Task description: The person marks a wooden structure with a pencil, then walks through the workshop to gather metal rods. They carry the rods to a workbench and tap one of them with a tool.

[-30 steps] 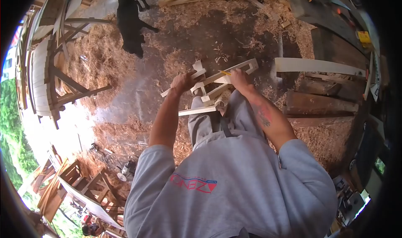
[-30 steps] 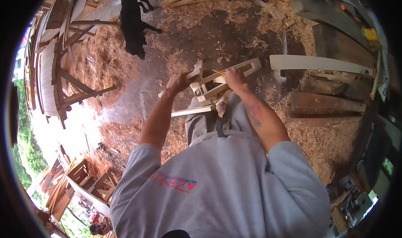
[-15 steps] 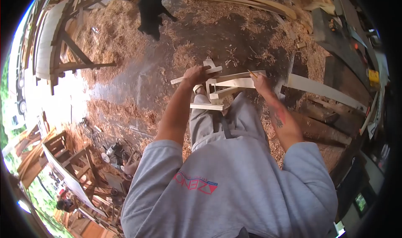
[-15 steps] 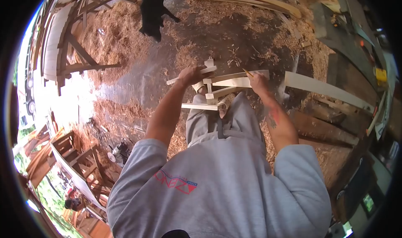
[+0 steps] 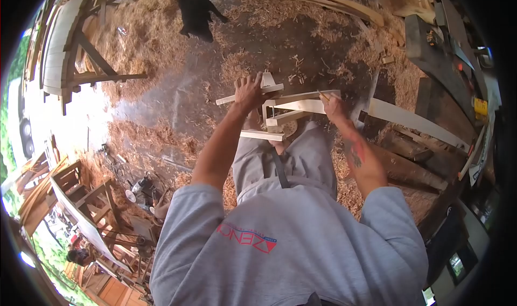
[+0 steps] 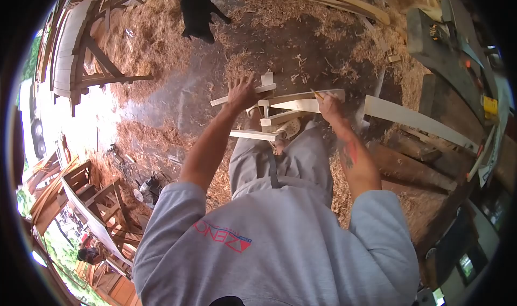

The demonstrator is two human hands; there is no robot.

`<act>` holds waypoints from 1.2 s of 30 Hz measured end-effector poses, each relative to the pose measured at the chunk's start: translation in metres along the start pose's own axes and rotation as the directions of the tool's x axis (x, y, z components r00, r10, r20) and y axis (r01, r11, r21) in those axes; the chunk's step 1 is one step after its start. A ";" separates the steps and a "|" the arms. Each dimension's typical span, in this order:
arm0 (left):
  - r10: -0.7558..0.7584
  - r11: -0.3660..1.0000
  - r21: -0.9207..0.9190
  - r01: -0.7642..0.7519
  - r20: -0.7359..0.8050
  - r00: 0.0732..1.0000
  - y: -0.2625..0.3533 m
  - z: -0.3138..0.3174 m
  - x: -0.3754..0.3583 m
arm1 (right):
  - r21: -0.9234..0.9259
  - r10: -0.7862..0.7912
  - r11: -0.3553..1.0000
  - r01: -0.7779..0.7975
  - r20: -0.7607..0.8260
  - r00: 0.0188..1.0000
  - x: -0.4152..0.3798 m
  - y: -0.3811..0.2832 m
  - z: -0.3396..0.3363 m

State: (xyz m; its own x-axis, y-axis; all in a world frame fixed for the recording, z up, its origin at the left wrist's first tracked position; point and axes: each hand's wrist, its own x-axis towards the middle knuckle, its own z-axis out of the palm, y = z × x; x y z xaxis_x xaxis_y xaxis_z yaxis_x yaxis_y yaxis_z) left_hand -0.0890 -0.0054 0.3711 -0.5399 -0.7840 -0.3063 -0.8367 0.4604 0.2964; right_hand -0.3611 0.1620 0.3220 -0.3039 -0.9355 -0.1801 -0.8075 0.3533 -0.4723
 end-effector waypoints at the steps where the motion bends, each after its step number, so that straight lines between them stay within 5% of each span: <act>1: -0.006 1.000 -0.007 0.006 -0.006 1.000 0.002 -0.001 -0.008 | -0.007 -0.008 1.000 0.008 0.002 1.000 0.003 -0.002 -0.004; 3: 0.017 0.982 -0.164 -0.091 -0.409 0.912 0.004 -0.002 -0.042 | 0.045 0.024 0.999 -0.027 0.060 0.998 0.000 -0.006 -0.009; 7: -0.371 0.881 -0.464 0.086 -0.569 0.734 -0.014 0.012 -0.144 | 0.154 -0.059 0.986 0.059 -0.005 0.998 -0.007 -0.014 -0.017; 9: -0.470 0.839 -0.500 0.215 -0.466 0.750 -0.025 0.031 -0.194 | 0.034 -0.130 0.990 0.137 -0.170 0.977 -0.014 -0.017 -0.020; 12: -0.494 0.803 -0.528 0.276 -0.331 0.804 -0.056 0.096 -0.245 | -0.008 -0.045 0.999 0.044 -0.186 0.981 -0.013 -0.016 -0.006; 14: -0.397 0.752 -0.565 0.340 0.024 0.917 -0.074 0.124 -0.255 | -0.027 0.035 0.999 -0.041 -0.210 0.977 -0.012 -0.010 0.002; 19: -0.336 0.760 -0.578 0.296 0.040 0.941 -0.109 0.200 -0.214 | -0.056 -0.010 0.998 -0.001 -0.183 0.983 -0.015 -0.011 -0.010; 21: -0.473 0.660 -0.567 0.492 0.194 0.859 -0.119 0.235 -0.187 | -0.112 -0.047 0.993 0.027 -0.176 0.983 -0.018 -0.012 -0.012; 24: -0.296 0.673 -0.674 0.304 0.131 0.946 -0.150 0.342 -0.151 | -0.030 -0.103 0.995 0.099 -0.252 0.962 -0.014 0.007 -0.008; 25: -0.308 0.656 -0.690 0.305 0.124 0.943 -0.160 0.408 -0.126 | -0.047 -0.127 0.992 0.119 -0.244 0.961 -0.009 0.005 -0.007; 28: -0.560 0.362 -0.740 0.567 0.313 0.767 -0.136 0.409 -0.082 | -0.101 -0.082 0.993 0.060 -0.223 0.971 -0.017 -0.014 -0.021; 30: -0.588 0.240 -0.743 0.625 0.402 0.702 -0.131 0.437 -0.051 | -0.062 -0.056 0.997 0.041 -0.259 0.964 -0.018 -0.019 -0.020; 33: -0.462 0.191 -0.678 0.710 0.576 0.675 -0.148 0.558 0.004 | -0.043 -0.008 0.999 -0.005 -0.280 0.960 -0.021 -0.022 -0.021; 34: -0.310 0.193 -0.678 0.710 0.644 0.699 -0.147 0.529 0.009 | -0.016 0.024 0.999 -0.029 -0.283 0.959 -0.022 -0.028 -0.021; 35: -0.272 -0.040 -0.767 0.641 0.625 0.731 -0.138 0.542 0.014 | -0.020 0.017 0.999 -0.025 -0.319 0.948 -0.022 -0.023 -0.022; 36: -0.159 0.018 -0.758 0.652 0.641 0.751 -0.146 0.558 0.026 | -0.016 0.039 0.999 -0.047 -0.335 0.941 -0.021 -0.019 -0.020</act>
State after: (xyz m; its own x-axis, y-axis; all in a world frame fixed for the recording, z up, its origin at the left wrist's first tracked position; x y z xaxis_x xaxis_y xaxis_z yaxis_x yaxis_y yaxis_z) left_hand -0.0318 0.1399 -0.1852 -0.3304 -0.3948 -0.8573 -0.2975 -0.8185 0.4916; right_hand -0.3498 0.1749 0.3519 -0.4868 -0.8676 0.1015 -0.8005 0.3966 -0.4494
